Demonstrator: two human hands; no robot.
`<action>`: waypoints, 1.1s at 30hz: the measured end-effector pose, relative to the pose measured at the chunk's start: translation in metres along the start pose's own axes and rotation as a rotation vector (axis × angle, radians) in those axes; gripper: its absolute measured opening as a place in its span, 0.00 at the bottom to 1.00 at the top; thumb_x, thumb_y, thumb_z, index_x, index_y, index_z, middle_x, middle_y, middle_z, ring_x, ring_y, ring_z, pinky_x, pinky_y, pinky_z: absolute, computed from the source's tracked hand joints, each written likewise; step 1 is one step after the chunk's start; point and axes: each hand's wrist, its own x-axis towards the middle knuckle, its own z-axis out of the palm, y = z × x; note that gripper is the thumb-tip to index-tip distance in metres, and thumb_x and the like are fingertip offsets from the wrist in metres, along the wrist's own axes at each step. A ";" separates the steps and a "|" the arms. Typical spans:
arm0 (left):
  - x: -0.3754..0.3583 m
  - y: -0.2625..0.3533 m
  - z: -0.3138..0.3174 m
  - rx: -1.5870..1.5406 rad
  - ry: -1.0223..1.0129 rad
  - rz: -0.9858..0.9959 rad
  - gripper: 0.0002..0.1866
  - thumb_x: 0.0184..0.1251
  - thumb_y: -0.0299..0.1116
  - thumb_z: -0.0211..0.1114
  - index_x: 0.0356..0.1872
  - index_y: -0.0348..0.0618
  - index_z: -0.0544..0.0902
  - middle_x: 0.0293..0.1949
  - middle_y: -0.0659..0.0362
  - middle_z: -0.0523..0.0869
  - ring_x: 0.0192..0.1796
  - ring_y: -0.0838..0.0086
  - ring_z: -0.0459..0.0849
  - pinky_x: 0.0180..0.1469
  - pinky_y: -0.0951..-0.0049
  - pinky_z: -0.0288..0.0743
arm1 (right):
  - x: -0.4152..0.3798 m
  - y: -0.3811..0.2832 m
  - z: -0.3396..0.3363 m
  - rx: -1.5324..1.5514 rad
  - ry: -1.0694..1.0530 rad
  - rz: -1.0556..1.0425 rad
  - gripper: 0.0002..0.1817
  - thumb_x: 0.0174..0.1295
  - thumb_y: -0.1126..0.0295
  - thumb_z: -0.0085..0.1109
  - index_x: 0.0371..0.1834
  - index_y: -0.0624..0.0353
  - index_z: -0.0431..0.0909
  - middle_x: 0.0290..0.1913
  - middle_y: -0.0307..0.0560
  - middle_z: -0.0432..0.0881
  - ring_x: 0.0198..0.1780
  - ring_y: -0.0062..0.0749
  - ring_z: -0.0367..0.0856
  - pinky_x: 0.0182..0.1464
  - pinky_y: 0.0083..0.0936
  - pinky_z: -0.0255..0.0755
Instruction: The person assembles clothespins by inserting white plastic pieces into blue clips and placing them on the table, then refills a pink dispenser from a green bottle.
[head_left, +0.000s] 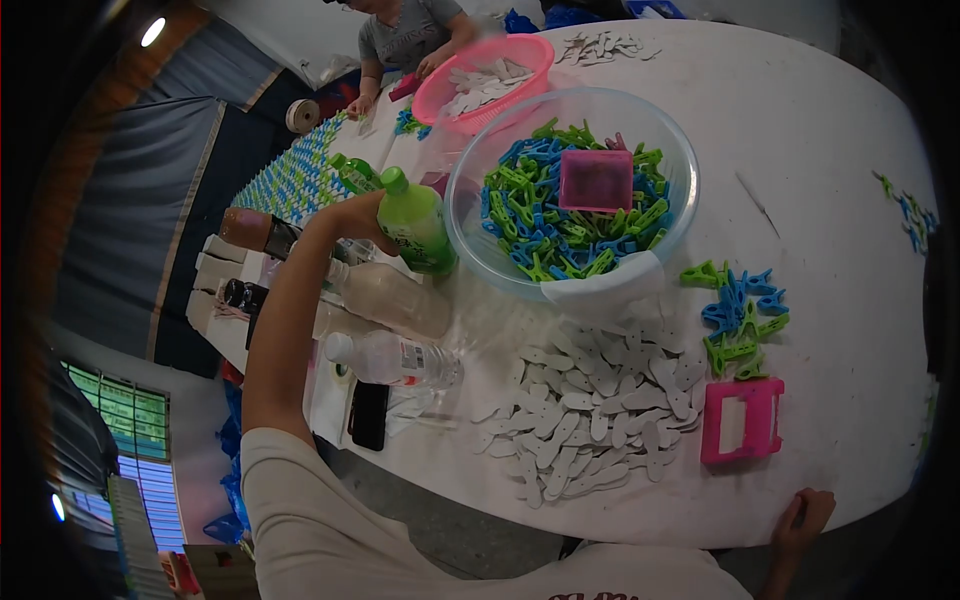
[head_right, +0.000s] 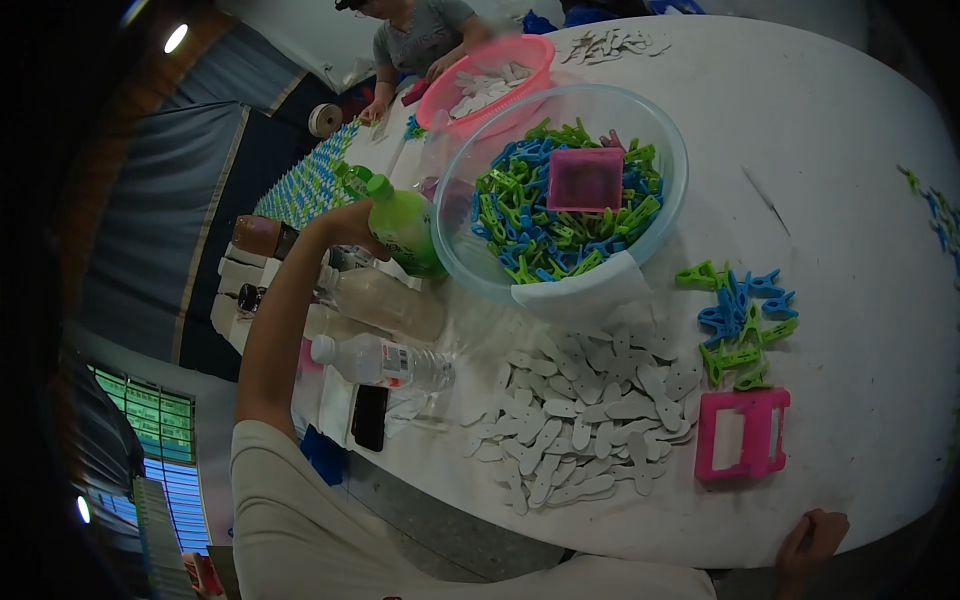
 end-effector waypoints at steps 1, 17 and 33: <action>-0.001 0.002 -0.001 0.000 -0.006 -0.004 0.37 0.38 0.25 0.83 0.57 0.37 0.80 0.50 0.53 0.88 0.53 0.65 0.84 0.60 0.66 0.76 | -0.001 0.000 0.000 -0.013 -0.006 0.012 0.02 0.60 0.78 0.53 0.34 0.64 0.72 0.31 0.52 0.69 0.38 0.47 0.67 0.42 0.40 0.60; -0.025 -0.039 -0.029 -0.152 -0.027 -0.210 0.60 0.39 0.17 0.82 0.80 0.50 0.60 0.64 0.53 0.82 0.64 0.64 0.81 0.65 0.65 0.76 | -0.001 0.004 0.003 -0.004 0.036 -0.041 0.00 0.62 0.79 0.53 0.34 0.63 0.73 0.29 0.49 0.65 0.33 0.44 0.64 0.37 0.37 0.56; -0.026 -0.001 -0.047 0.051 0.145 -0.278 0.27 0.47 0.29 0.78 0.53 0.44 0.81 0.37 0.54 0.84 0.35 0.71 0.87 0.36 0.72 0.85 | 0.000 0.002 0.003 0.013 0.018 -0.014 0.01 0.62 0.80 0.53 0.35 0.64 0.72 0.32 0.52 0.66 0.37 0.47 0.66 0.40 0.39 0.59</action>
